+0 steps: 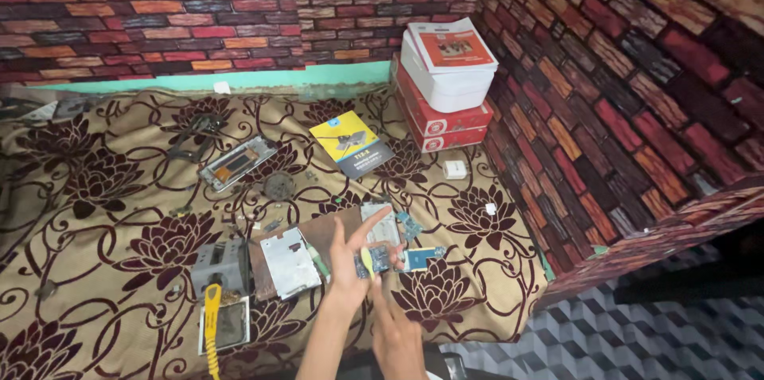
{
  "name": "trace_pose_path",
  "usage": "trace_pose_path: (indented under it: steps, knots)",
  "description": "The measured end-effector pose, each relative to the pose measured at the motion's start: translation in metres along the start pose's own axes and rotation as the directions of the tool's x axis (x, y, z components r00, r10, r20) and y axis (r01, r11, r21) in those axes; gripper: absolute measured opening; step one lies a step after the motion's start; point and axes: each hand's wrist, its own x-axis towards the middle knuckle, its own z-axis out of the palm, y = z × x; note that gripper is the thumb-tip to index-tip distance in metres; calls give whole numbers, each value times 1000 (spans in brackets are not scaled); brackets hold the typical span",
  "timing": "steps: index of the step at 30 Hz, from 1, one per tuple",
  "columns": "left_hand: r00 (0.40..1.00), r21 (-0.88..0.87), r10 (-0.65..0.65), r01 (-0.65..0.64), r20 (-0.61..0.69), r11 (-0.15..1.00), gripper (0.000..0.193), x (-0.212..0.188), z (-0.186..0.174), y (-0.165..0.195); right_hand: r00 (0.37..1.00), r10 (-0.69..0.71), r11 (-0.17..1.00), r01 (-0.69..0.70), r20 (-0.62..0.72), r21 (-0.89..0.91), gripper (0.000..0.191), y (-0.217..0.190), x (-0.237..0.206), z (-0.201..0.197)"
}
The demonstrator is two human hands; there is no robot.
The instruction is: The person uses a soldering iron to work on a small circuit board placed on a floral-patterned surface. They hold the board with one hand and apply the soldering iron with the other, focusing on specific points on the board. Various electronic components and tools are scattered around the workspace.
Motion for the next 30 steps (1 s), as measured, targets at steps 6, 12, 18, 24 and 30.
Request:
trace_pose_path:
  steps: [6, 12, 18, 24, 30]
  knots:
    - [999, -16, -7, 7, 41, 1000, 98, -1, -5, -7, 999, 11, 999, -12, -38, -34, 66, 12, -3, -3]
    - [993, -107, -31, 19, -111, 994, 94, 7, -8, 9, 987, -83, 994, 72, -135, -87, 65, 10, -7, 3]
    - [991, -15, 55, -57, -120, 998, 90, 1, -7, 5, 999, 52, 997, -53, -10, -60, 65, 14, -4, 1]
    - [996, -23, 94, -93, 4, 995, 89, 0, -5, 6, 993, 5, 1000, -8, -118, -28, 63, 14, -13, 1]
    - [1000, 46, -18, 18, -3, 999, 87, -9, 10, -15, 986, 21, 997, -7, -167, 82, 52, 31, 4, 0]
